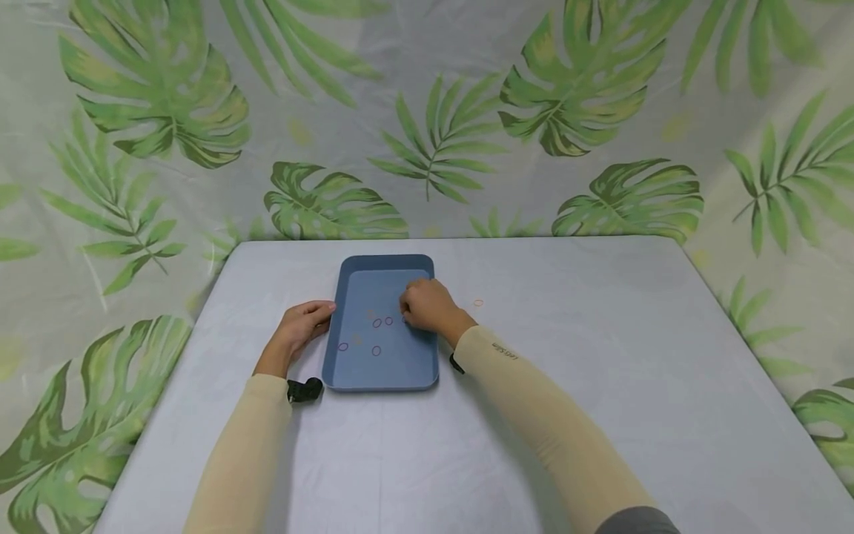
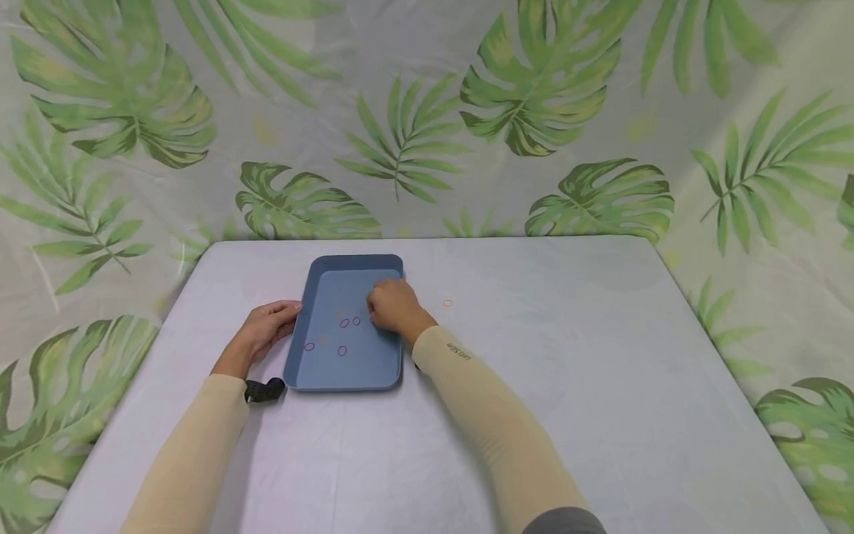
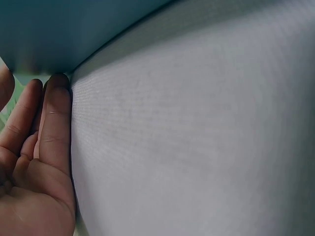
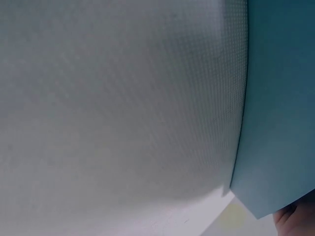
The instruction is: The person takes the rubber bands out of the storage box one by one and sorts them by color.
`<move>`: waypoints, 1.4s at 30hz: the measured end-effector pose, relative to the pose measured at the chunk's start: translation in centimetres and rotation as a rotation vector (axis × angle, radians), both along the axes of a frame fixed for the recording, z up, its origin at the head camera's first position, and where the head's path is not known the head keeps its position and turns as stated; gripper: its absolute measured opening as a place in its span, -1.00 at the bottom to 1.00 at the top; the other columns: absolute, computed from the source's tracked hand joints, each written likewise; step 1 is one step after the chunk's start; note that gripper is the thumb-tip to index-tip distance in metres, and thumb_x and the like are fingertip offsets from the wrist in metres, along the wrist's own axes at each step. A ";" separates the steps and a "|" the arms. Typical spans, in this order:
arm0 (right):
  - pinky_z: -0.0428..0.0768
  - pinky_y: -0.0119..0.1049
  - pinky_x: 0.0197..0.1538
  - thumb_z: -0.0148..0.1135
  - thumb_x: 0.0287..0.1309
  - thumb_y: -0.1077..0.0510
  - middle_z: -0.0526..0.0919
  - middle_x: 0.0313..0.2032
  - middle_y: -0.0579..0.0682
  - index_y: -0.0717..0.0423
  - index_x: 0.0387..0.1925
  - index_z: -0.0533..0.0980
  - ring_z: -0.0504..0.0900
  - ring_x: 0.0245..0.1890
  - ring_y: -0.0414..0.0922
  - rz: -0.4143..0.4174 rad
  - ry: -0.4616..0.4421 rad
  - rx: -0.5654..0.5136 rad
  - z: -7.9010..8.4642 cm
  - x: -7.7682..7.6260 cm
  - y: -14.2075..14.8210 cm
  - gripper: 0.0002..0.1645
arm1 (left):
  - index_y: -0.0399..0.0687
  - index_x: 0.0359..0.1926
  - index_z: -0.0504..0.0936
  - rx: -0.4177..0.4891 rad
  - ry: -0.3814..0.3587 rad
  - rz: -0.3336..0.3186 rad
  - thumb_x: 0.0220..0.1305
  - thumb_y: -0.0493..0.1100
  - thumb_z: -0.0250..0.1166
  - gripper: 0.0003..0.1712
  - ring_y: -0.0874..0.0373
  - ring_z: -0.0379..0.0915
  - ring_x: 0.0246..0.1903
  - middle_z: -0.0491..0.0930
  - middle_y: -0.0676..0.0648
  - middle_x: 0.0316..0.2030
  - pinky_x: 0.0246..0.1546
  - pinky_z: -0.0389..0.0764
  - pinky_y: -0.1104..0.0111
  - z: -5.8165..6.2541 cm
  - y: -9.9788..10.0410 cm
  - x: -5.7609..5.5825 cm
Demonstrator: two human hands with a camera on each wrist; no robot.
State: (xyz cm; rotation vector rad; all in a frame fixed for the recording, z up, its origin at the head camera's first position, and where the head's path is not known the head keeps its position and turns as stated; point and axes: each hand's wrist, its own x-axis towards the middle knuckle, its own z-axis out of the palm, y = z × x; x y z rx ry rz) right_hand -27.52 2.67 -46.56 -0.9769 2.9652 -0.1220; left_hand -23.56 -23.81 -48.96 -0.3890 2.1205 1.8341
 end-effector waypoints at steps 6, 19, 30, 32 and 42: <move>0.58 -0.14 -0.13 0.28 0.19 0.10 0.64 -0.34 -0.08 -0.05 -0.46 0.69 0.57 -0.29 -0.08 -0.015 0.021 0.035 -0.1 0.2 -0.3 -0.85 | -0.30 0.38 0.36 -0.006 0.007 -0.001 0.49 -0.05 0.14 -0.41 -0.04 0.21 0.45 0.28 -0.27 0.43 0.48 0.33 0.18 0.0 0.1 0.1; 0.58 -0.26 -0.28 0.06 0.38 0.13 0.57 -0.33 0.00 0.11 -0.32 0.54 0.53 -0.33 -0.11 0.012 -0.071 -0.228 0.9 0.5 0.5 -0.81 | -0.29 0.39 0.34 -0.012 0.012 -0.011 0.49 -0.03 0.14 -0.39 -0.04 0.21 0.45 0.28 -0.26 0.43 0.47 0.35 0.20 -0.2 0.0 0.4; 0.55 -0.27 -0.15 0.04 0.46 0.14 0.62 -0.16 0.07 0.12 -0.18 0.53 0.56 -0.18 -0.07 -0.033 -0.299 -0.710 3.7 -0.2 4.3 -0.83 | -0.30 0.39 0.34 -0.009 0.010 -0.011 0.49 -0.04 0.13 -0.40 -0.04 0.21 0.45 0.27 -0.27 0.44 0.48 0.34 0.20 0.1 0.0 0.2; 0.56 -0.24 -0.14 0.05 0.45 0.14 0.62 -0.17 0.07 0.13 -0.19 0.52 0.57 -0.17 -0.05 -0.038 -0.285 -0.702 4.0 -0.4 5.1 -0.83 | -0.30 0.39 0.34 -0.007 0.010 -0.011 0.50 -0.05 0.12 -0.40 -0.04 0.21 0.45 0.27 -0.27 0.44 0.48 0.33 0.20 0.1 0.0 0.2; 0.58 -0.16 -0.06 0.06 0.44 0.15 0.65 -0.17 0.10 0.17 -0.19 0.56 0.61 -0.14 -0.01 -0.109 -0.268 -0.642 3.1 -1.3 9.3 -0.80 | -0.28 0.39 0.35 -0.010 0.000 -0.011 0.49 -0.04 0.13 -0.40 -0.02 0.20 0.45 0.27 -0.25 0.44 0.46 0.36 0.23 0.4 0.1 0.4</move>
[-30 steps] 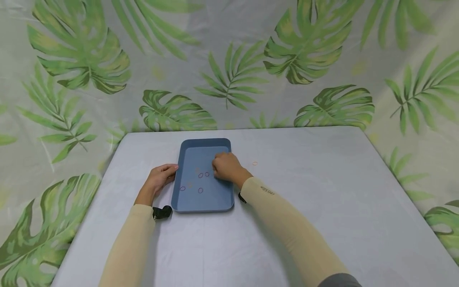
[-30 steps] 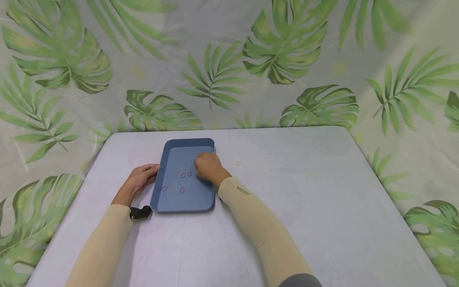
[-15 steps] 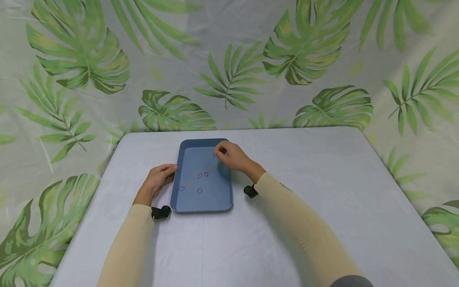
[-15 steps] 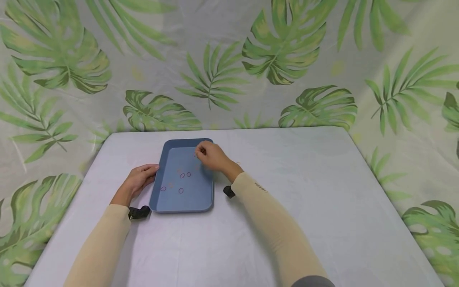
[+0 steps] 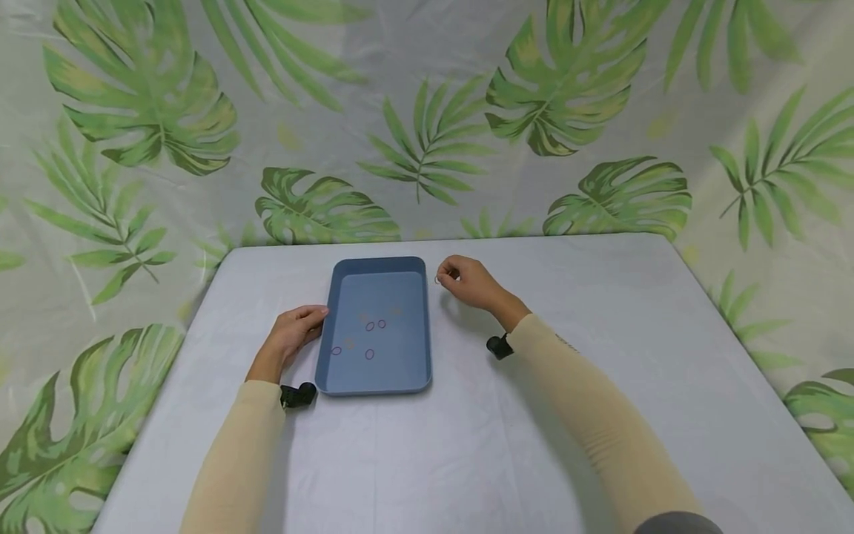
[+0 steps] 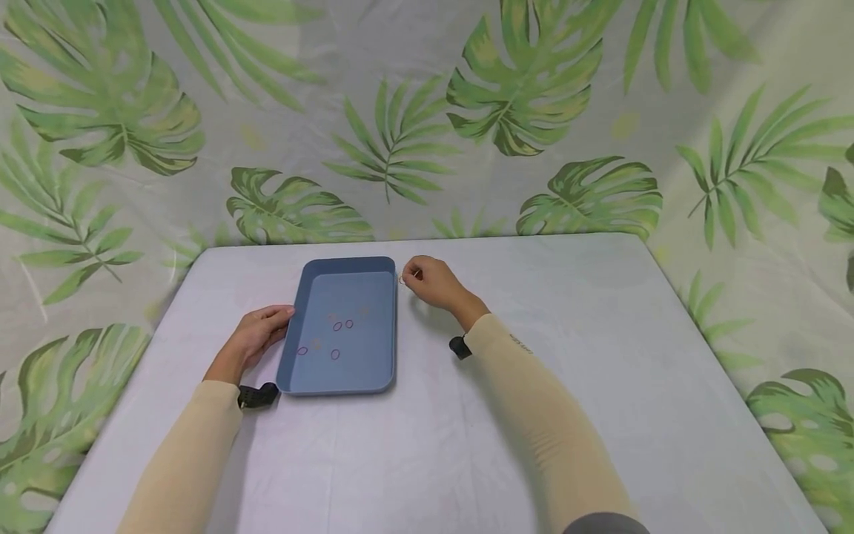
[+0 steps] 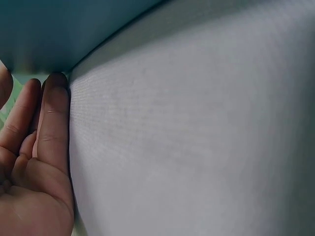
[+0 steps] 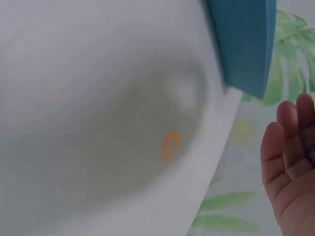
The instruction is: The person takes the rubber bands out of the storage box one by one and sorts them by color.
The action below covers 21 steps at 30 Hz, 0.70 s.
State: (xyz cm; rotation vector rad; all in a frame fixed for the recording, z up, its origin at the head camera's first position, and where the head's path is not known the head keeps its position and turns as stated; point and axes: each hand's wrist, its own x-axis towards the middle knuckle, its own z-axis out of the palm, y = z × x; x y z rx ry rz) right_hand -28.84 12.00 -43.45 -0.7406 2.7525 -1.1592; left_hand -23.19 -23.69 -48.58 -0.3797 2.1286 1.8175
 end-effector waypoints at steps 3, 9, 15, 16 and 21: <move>0.56 -0.18 -0.10 0.06 0.43 0.14 0.66 -0.17 0.11 0.17 -0.20 0.56 0.60 -0.15 -0.01 -0.011 -0.006 0.014 -0.3 0.0 1.2 -0.80 | -0.28 0.39 0.35 0.006 0.004 0.001 0.48 -0.03 0.14 -0.39 -0.02 0.20 0.45 0.27 -0.25 0.44 0.46 0.36 0.25 -0.1 0.0 0.0; 0.53 -0.20 -0.12 0.05 0.43 0.13 0.66 -0.17 0.11 0.17 -0.20 0.57 0.58 -0.18 -0.02 -0.041 -0.023 0.057 -0.9 0.0 3.4 -0.78 | -0.29 0.40 0.33 0.010 0.001 -0.006 0.49 -0.03 0.13 -0.38 -0.02 0.19 0.46 0.25 -0.25 0.45 0.46 0.35 0.25 -0.2 -0.2 0.0; 0.51 -0.23 -0.15 0.07 0.41 0.14 0.66 -0.19 0.11 0.16 -0.23 0.57 0.56 -0.21 -0.04 -0.063 -0.029 0.119 -1.7 0.0 5.1 -0.79 | -0.29 0.40 0.34 0.008 0.002 0.000 0.49 -0.04 0.14 -0.39 0.00 0.22 0.44 0.27 -0.25 0.44 0.44 0.38 0.29 -0.4 -0.3 0.0; 0.51 -0.24 -0.18 0.07 0.40 0.14 0.66 -0.20 0.11 0.17 -0.24 0.57 0.56 -0.23 -0.05 -0.058 -0.031 0.135 -1.9 0.1 5.3 -0.80 | -0.30 0.40 0.34 0.008 0.005 -0.001 0.48 -0.03 0.15 -0.38 0.02 0.24 0.43 0.27 -0.25 0.44 0.43 0.39 0.30 -0.4 -0.3 0.0; 0.51 -0.31 -0.27 0.12 0.36 0.17 0.65 -0.27 0.07 0.17 -0.28 0.57 0.53 -0.33 -0.12 0.008 -0.047 0.203 -3.0 0.9 5.9 -0.83 | -0.29 0.39 0.35 0.013 0.015 -0.004 0.47 -0.02 0.17 -0.38 0.20 0.40 0.28 0.30 -0.25 0.42 0.31 0.50 0.45 -0.4 -0.3 -0.1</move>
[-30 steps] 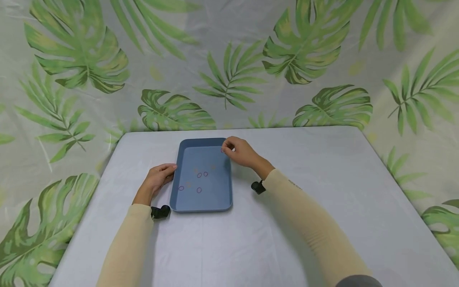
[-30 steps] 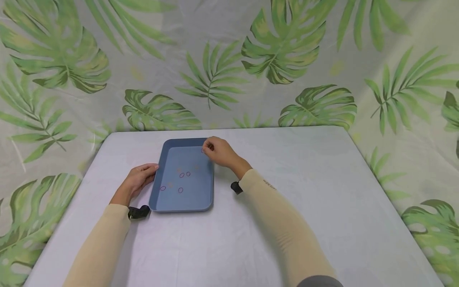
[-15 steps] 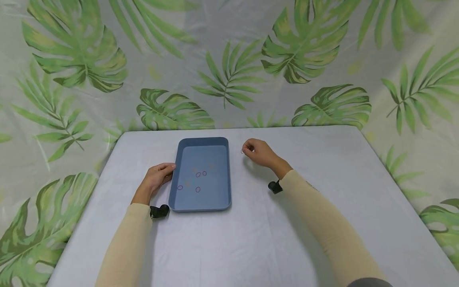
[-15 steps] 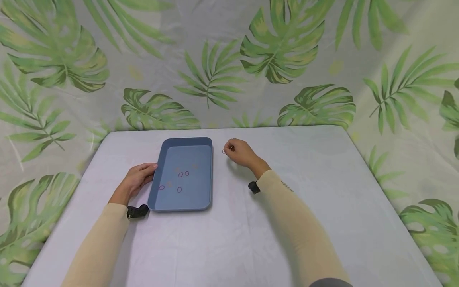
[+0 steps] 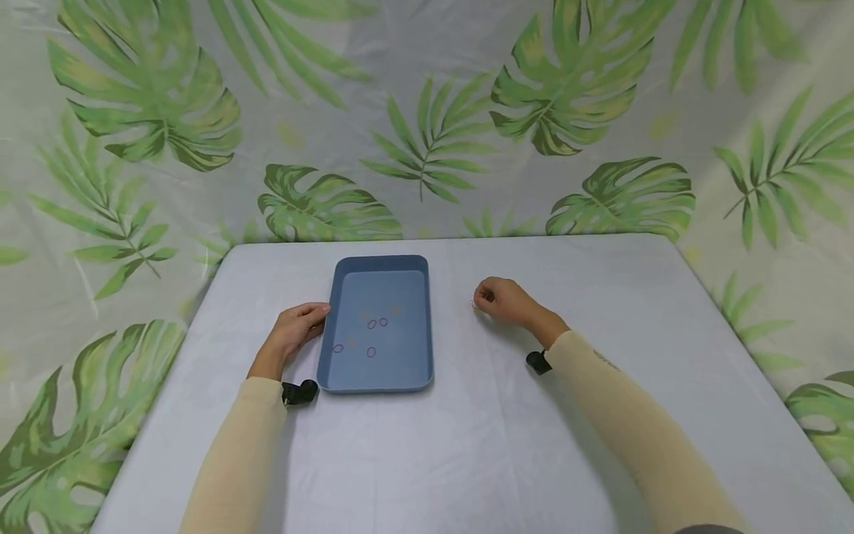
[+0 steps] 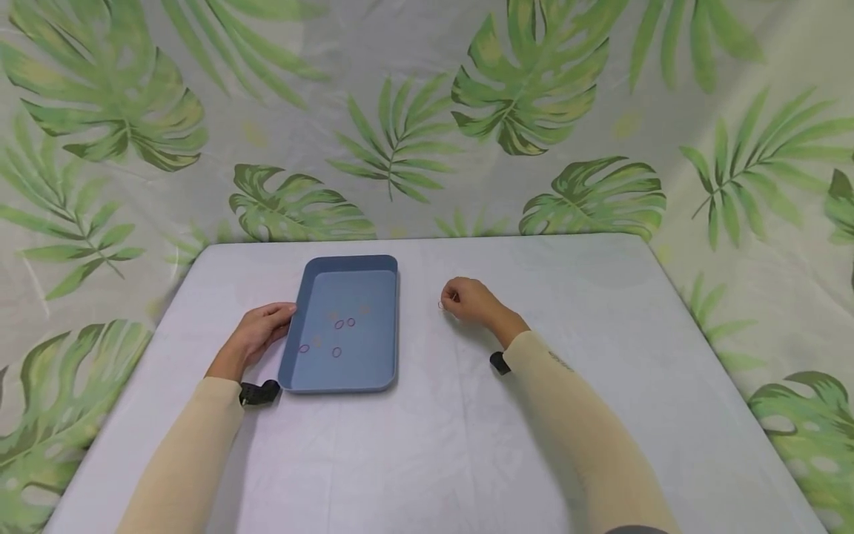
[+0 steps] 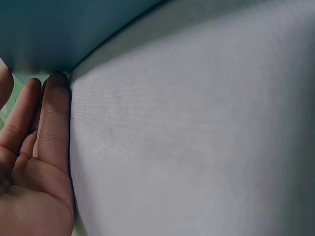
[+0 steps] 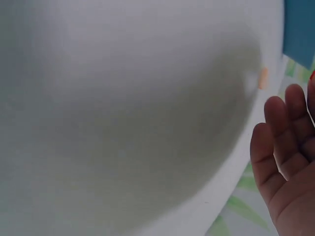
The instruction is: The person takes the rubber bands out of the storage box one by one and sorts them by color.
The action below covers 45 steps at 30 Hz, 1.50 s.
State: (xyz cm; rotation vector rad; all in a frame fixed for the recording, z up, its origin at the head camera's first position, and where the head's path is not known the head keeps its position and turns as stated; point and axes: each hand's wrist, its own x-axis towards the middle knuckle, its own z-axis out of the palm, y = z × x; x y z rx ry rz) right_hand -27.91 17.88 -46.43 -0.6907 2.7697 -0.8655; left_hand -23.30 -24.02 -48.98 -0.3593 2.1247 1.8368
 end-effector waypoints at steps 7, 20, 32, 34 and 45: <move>0.56 -0.24 -0.16 0.17 0.32 0.20 0.63 -0.30 0.03 0.16 -0.32 0.58 0.52 -0.30 -0.12 0.073 0.045 0.089 -0.8 0.9 0.3 -0.87 | -0.28 0.39 0.35 -0.007 -0.004 -0.008 0.47 -0.02 0.15 -0.38 0.29 0.43 0.19 0.30 -0.24 0.41 0.16 0.56 0.58 0.0 0.0 0.0; 0.51 -0.29 -0.22 0.14 0.30 0.25 0.58 -0.37 -0.03 0.09 -0.41 0.62 0.45 -0.36 -0.15 0.122 0.176 0.193 -0.6 1.6 -0.4 -0.82 | -0.31 0.35 0.39 0.017 0.001 0.007 0.45 -0.05 0.19 -0.41 0.43 0.46 0.01 0.40 -0.17 0.32 0.07 0.59 0.61 0.0 0.1 -0.2; 0.50 -0.29 -0.27 0.16 0.28 0.23 0.56 -0.36 -0.03 0.05 -0.44 0.62 0.44 -0.37 -0.14 0.102 0.194 0.224 -1.2 1.3 -0.5 -0.81 | -0.28 0.37 0.37 -0.005 -0.016 0.003 0.48 -0.04 0.15 -0.41 0.26 0.41 0.22 0.33 -0.22 0.40 0.30 0.51 0.43 0.1 0.2 -0.4; 0.49 -0.30 -0.27 0.15 0.29 0.22 0.55 -0.36 -0.03 0.05 -0.45 0.61 0.43 -0.37 -0.13 0.098 0.192 0.230 -1.3 1.2 -0.5 -0.80 | -0.29 0.38 0.36 -0.005 -0.014 -0.001 0.47 -0.03 0.16 -0.40 0.24 0.40 0.24 0.32 -0.23 0.40 0.36 0.47 0.36 0.2 0.2 -0.4; 0.52 -0.23 -0.22 0.20 0.25 0.22 0.57 -0.36 -0.01 0.07 -0.44 0.62 0.46 -0.35 -0.11 0.102 0.179 0.207 -1.3 1.1 -0.5 -0.84 | -0.25 0.39 0.36 -0.021 -0.015 0.001 0.49 -0.01 0.13 -0.40 0.16 0.35 0.33 0.30 -0.23 0.42 0.36 0.47 0.40 0.1 0.2 -0.2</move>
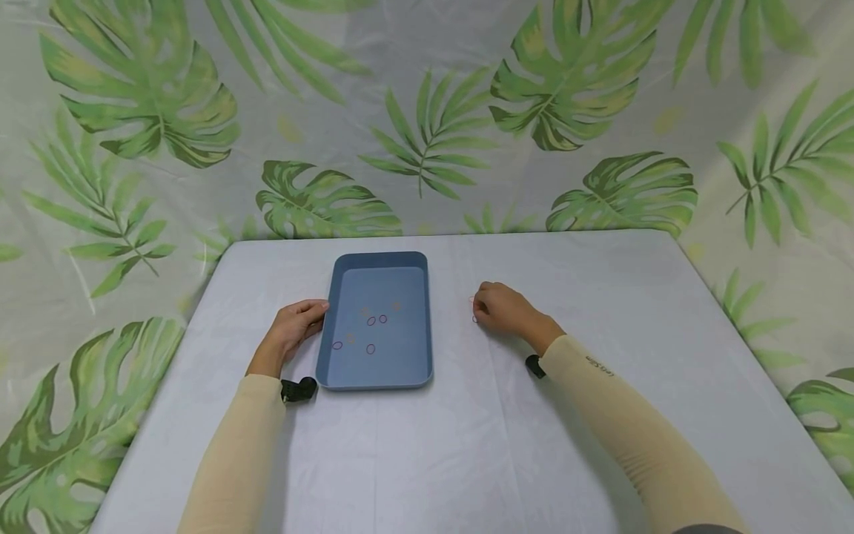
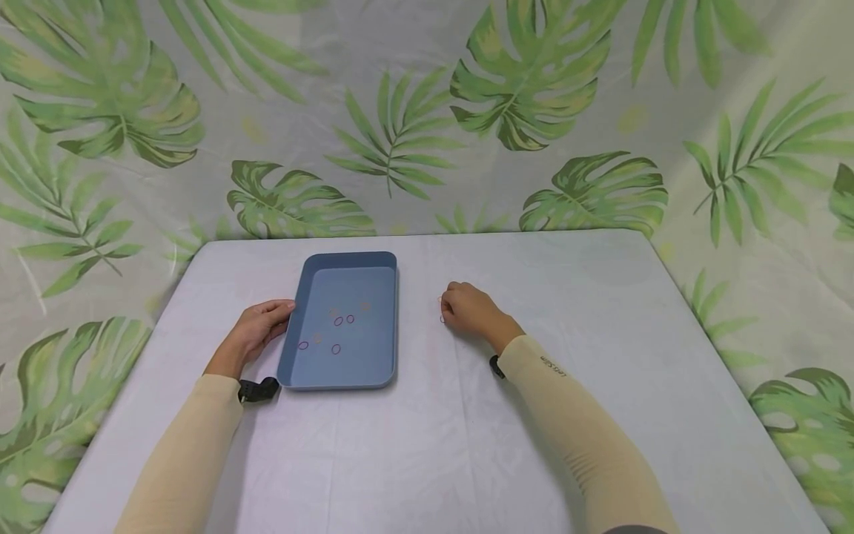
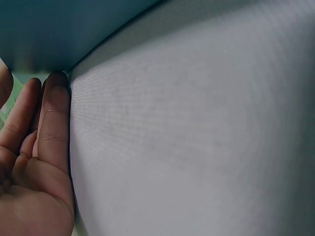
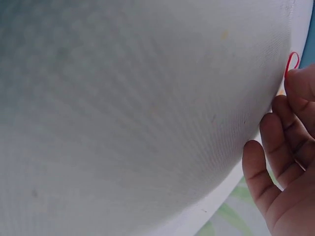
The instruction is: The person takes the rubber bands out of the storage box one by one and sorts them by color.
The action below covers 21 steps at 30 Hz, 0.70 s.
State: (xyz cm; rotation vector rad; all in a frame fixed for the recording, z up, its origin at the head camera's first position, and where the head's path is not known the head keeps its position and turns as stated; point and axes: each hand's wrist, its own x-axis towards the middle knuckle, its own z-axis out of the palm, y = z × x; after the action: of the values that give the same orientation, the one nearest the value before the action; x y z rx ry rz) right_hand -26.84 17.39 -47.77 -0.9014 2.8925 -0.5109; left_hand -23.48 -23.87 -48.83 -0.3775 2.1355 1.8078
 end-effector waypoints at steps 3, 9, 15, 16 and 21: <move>0.55 -0.19 -0.16 0.18 0.26 0.22 0.60 -0.32 0.01 0.11 -0.39 0.62 0.50 -0.31 -0.09 -0.004 -0.024 -0.022 0.2 0.0 0.1 -0.86 | -0.25 0.39 0.36 0.005 0.000 0.000 0.48 0.00 0.15 -0.39 0.17 0.36 0.33 0.30 -0.22 0.42 0.32 0.49 0.44 0.0 0.0 0.0; 0.60 -0.14 -0.06 0.16 0.31 0.22 0.65 -0.25 0.05 0.17 -0.26 0.59 0.56 -0.23 -0.06 -0.040 -0.127 -0.084 1.1 -0.2 0.3 -0.89 | -0.25 0.38 0.37 0.013 -0.003 0.009 0.46 0.00 0.17 -0.39 0.29 0.44 0.20 0.33 -0.20 0.40 0.19 0.54 0.56 0.0 0.0 0.0; 0.61 -0.16 -0.13 0.11 0.34 0.24 0.67 -0.19 0.09 0.21 -0.19 0.60 0.61 -0.21 -0.03 -0.025 -0.139 -0.149 2.5 -0.4 -0.6 -0.83 | -0.24 0.40 0.35 0.010 -0.011 0.003 0.48 -0.01 0.14 -0.39 0.11 0.31 0.38 0.29 -0.21 0.43 0.38 0.45 0.39 0.1 0.0 0.0; 0.62 -0.15 -0.12 0.11 0.34 0.24 0.67 -0.18 0.10 0.23 -0.17 0.60 0.62 -0.20 -0.02 -0.019 -0.135 -0.160 2.8 -0.3 -0.9 -0.82 | -0.25 0.40 0.35 0.011 -0.009 0.001 0.49 -0.01 0.13 -0.39 0.08 0.27 0.41 0.29 -0.22 0.43 0.40 0.42 0.36 0.1 0.0 0.0; 0.62 -0.13 -0.07 0.12 0.36 0.23 0.67 -0.15 0.10 0.26 -0.11 0.59 0.62 -0.16 0.00 0.019 -0.141 -0.206 4.0 -0.3 -2.3 -0.79 | -0.26 0.40 0.35 0.011 -0.012 0.003 0.49 -0.01 0.13 -0.39 0.06 0.26 0.42 0.29 -0.23 0.43 0.44 0.38 0.29 0.1 0.1 0.0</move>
State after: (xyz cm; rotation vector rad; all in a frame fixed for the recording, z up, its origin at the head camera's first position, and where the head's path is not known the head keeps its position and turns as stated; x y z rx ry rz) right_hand -27.15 15.12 -43.80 -0.8763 2.7386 -0.8468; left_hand -23.47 -23.80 -48.76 -0.3882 2.1177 1.8132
